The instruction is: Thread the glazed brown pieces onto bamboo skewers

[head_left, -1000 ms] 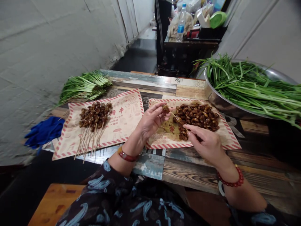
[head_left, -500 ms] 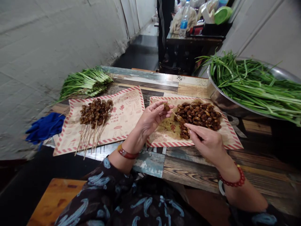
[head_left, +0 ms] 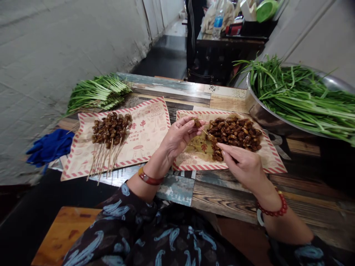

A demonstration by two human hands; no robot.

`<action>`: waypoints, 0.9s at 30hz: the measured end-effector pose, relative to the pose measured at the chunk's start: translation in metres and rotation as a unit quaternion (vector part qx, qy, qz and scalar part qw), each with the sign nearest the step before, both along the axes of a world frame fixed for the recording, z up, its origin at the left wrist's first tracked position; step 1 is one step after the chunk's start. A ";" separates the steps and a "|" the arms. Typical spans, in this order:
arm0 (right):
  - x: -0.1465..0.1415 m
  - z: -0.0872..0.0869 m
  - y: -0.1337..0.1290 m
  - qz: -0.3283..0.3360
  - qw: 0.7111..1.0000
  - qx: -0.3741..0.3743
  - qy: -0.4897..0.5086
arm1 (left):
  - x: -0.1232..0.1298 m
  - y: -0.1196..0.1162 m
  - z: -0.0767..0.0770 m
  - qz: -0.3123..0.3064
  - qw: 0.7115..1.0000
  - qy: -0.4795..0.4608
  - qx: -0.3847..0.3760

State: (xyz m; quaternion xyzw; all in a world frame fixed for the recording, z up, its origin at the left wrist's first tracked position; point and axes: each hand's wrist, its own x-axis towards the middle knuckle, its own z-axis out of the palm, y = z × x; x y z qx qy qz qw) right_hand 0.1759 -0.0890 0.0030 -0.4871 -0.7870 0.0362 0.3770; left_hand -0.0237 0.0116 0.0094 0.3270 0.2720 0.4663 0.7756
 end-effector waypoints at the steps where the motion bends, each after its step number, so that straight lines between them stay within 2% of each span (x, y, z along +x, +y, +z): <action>1: 0.000 0.000 0.000 0.001 1.000 0.000 0.000 | 0.000 0.000 0.000 0.001 1.000 0.000 0.000; 10: 0.002 -0.002 -0.001 -0.001 1.000 -0.011 0.002 | 0.000 -0.002 0.002 -0.005 1.000 0.004 0.017; 16: -0.001 -0.002 0.001 -0.004 1.000 -0.006 0.017 | 0.003 -0.004 0.001 -0.015 1.000 -0.001 0.002; 27: -0.006 -0.003 0.000 -0.009 0.999 -0.005 0.037 | 0.004 -0.004 -0.004 -0.028 1.000 -0.002 0.004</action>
